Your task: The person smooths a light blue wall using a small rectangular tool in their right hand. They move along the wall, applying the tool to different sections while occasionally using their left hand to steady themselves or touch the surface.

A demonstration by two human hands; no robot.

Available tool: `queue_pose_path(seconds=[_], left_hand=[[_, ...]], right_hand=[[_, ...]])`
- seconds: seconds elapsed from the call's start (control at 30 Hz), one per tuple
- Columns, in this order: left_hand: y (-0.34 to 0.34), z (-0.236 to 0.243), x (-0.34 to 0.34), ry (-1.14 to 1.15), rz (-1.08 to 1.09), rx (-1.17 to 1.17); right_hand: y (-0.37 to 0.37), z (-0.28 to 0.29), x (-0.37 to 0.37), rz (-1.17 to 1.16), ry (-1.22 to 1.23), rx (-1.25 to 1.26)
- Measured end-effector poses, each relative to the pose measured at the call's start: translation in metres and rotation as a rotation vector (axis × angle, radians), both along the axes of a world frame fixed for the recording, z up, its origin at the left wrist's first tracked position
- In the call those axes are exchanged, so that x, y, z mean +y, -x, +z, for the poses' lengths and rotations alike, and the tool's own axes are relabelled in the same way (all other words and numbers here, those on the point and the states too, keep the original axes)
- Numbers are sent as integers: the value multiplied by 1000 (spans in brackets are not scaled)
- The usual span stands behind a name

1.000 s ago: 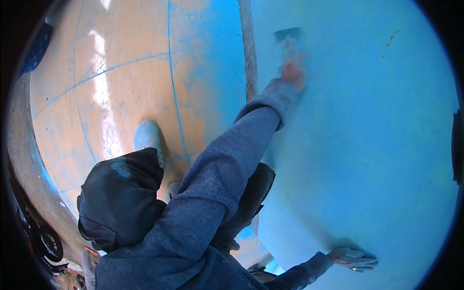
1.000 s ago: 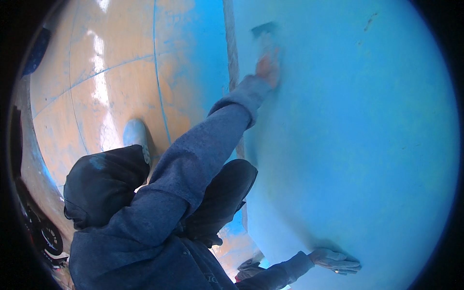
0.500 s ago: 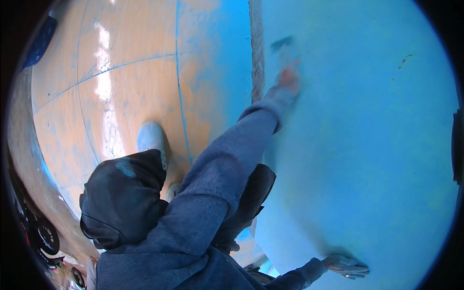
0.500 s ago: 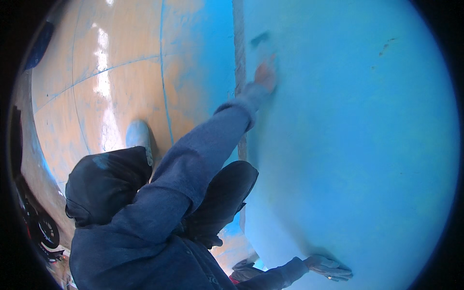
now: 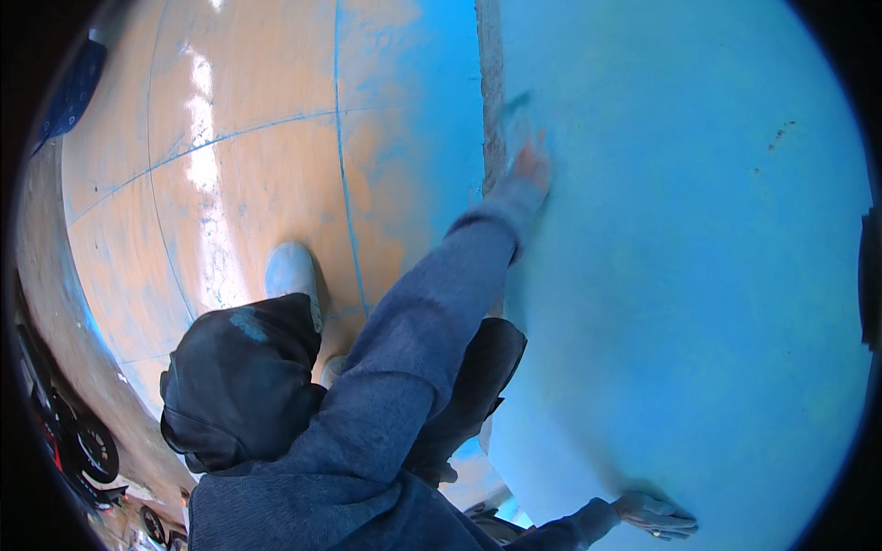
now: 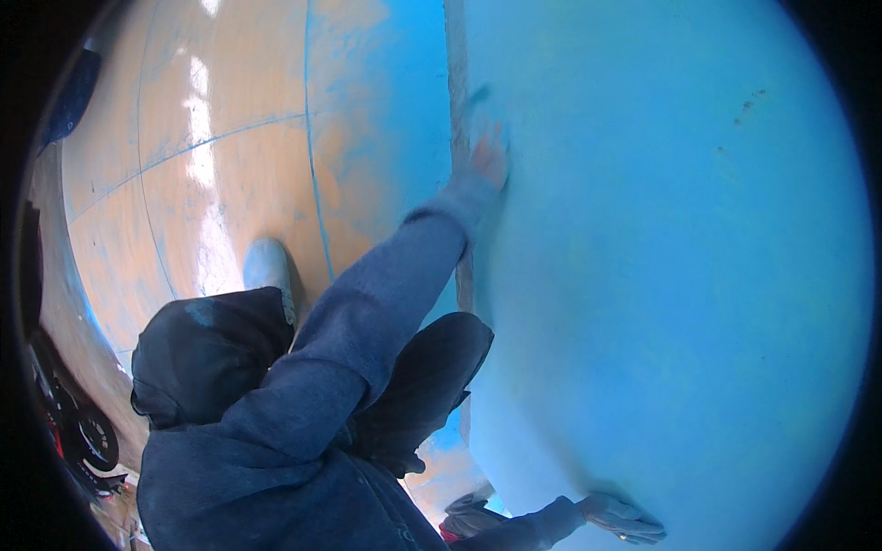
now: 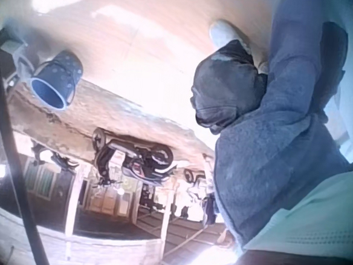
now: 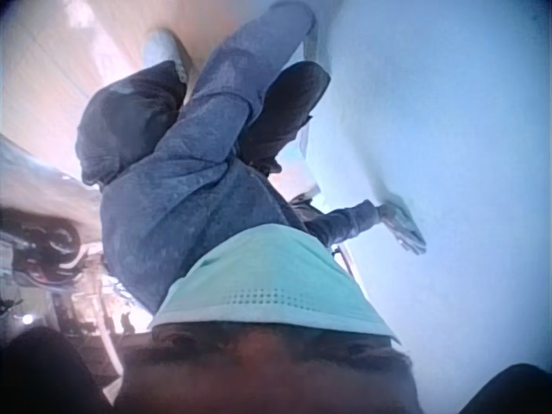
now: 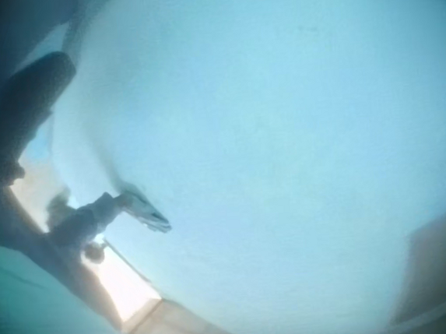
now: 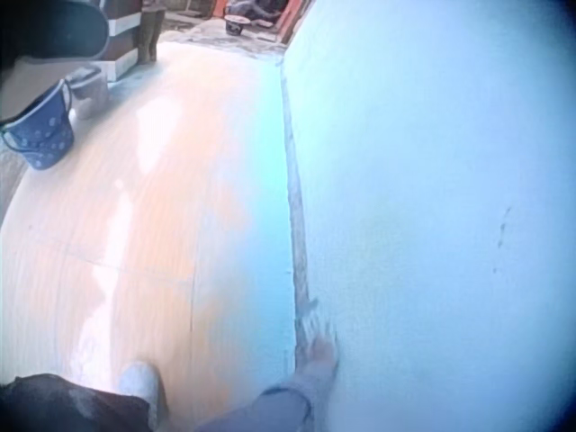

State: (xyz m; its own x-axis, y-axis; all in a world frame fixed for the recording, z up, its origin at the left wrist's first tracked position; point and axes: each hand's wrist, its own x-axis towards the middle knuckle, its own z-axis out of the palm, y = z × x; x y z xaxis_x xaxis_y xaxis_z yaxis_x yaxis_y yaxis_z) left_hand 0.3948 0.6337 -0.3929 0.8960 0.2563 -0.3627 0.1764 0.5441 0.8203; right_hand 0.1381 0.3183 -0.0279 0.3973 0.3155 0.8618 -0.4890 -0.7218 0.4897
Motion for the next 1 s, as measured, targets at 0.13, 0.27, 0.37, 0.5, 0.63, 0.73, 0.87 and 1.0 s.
queue_pose_path(seconds=[0.13,0.27,0.37,0.5,0.63,0.73,0.87,1.0], left_hand=[[22,-9,-65,-189,225,234],[-28,86,-2,-240,443,-181],[-66,99,40,-436,518,-108],[-42,20,4,-157,91,79],[-29,6,-33,-233,384,144],[-50,100,-14,118,516,-541],[-92,117,65,-656,541,-310],[-67,55,68,-174,364,-118]], right_hand=[[-17,-3,-3,103,-43,39],[-8,7,-7,60,-19,35],[-7,9,-9,34,-6,23],[-9,20,2,7,-68,12],[-22,27,21,169,-98,39],[-9,5,16,105,-16,20],[-16,12,18,116,2,33],[-15,19,17,53,-116,23]])
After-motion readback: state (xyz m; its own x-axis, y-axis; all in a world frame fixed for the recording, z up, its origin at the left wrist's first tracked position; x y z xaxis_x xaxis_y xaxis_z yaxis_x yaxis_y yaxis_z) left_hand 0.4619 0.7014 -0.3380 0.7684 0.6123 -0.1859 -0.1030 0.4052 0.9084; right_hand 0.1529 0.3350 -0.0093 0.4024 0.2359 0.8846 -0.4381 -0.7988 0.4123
